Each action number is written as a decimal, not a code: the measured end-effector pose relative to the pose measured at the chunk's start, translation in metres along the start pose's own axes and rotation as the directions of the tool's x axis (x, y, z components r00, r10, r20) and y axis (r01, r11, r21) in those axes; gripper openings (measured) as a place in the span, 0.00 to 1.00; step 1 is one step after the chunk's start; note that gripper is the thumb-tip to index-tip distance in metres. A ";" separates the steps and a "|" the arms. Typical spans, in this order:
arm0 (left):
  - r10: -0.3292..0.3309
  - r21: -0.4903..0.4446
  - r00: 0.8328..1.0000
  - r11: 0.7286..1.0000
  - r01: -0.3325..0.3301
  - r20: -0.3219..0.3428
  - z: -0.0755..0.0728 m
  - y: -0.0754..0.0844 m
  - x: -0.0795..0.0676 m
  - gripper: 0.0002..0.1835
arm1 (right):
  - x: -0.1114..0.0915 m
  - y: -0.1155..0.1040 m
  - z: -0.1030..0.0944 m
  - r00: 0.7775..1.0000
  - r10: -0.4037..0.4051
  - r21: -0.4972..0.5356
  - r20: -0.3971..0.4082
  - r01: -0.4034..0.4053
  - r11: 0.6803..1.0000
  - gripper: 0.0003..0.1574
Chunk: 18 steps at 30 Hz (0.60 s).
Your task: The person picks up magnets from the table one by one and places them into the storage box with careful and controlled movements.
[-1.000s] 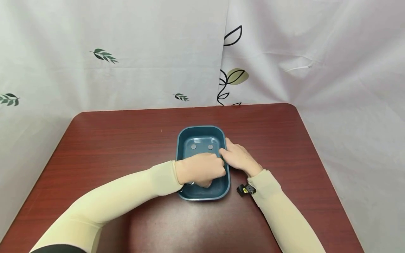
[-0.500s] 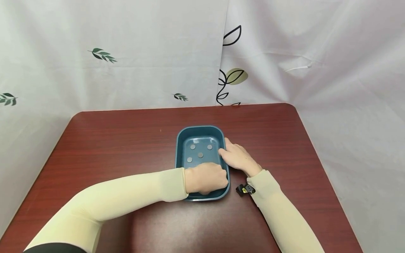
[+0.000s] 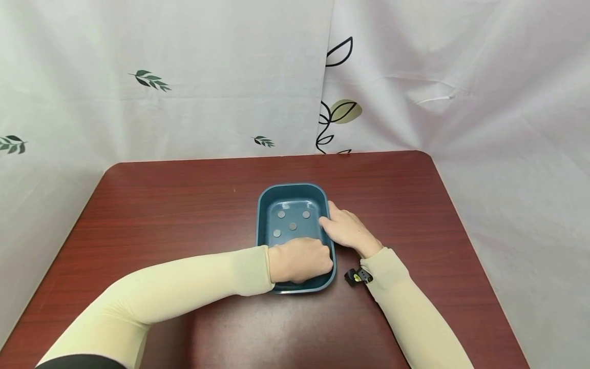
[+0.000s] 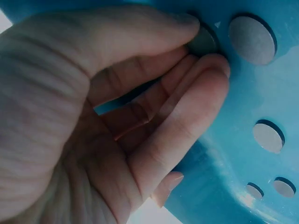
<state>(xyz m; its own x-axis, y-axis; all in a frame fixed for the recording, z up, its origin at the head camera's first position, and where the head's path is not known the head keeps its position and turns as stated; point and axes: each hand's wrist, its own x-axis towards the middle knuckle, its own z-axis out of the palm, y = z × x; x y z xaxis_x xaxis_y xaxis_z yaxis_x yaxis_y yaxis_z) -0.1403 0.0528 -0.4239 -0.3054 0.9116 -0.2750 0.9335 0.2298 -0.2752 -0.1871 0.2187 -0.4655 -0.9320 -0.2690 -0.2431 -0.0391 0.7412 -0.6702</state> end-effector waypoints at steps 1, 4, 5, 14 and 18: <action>0.000 0.002 1.000 1.000 0.000 -0.006 0.000 0.000 -0.001 0.09 | 0.000 0.000 0.000 1.000 0.004 0.006 0.001 -0.004 1.000 0.35; -0.006 0.007 1.000 1.000 0.007 -0.021 -0.001 0.000 -0.002 0.09 | 0.000 0.000 0.000 1.000 0.007 0.013 0.011 -0.007 1.000 0.36; -0.007 0.010 1.000 1.000 0.008 -0.025 0.000 0.000 -0.002 0.09 | 0.000 0.000 0.000 1.000 0.006 0.014 0.014 -0.006 1.000 0.36; -0.008 0.008 1.000 1.000 0.008 -0.020 0.001 -0.002 -0.003 0.08 | 0.000 0.000 0.000 1.000 -0.001 0.020 0.017 0.001 1.000 0.33; 0.000 0.012 1.000 1.000 0.001 -0.018 0.000 -0.003 -0.004 0.09 | 0.000 0.000 0.000 1.000 -0.002 0.022 0.018 0.002 1.000 0.33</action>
<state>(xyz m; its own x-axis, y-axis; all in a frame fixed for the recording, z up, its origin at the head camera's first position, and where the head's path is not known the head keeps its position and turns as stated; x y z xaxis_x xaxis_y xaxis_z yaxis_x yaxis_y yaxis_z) -0.1422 0.0487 -0.4221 -0.3023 0.9176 -0.2580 0.9311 0.2262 -0.2861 -0.1869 0.2192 -0.4654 -0.9251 -0.2820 -0.2544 -0.0330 0.7270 -0.6859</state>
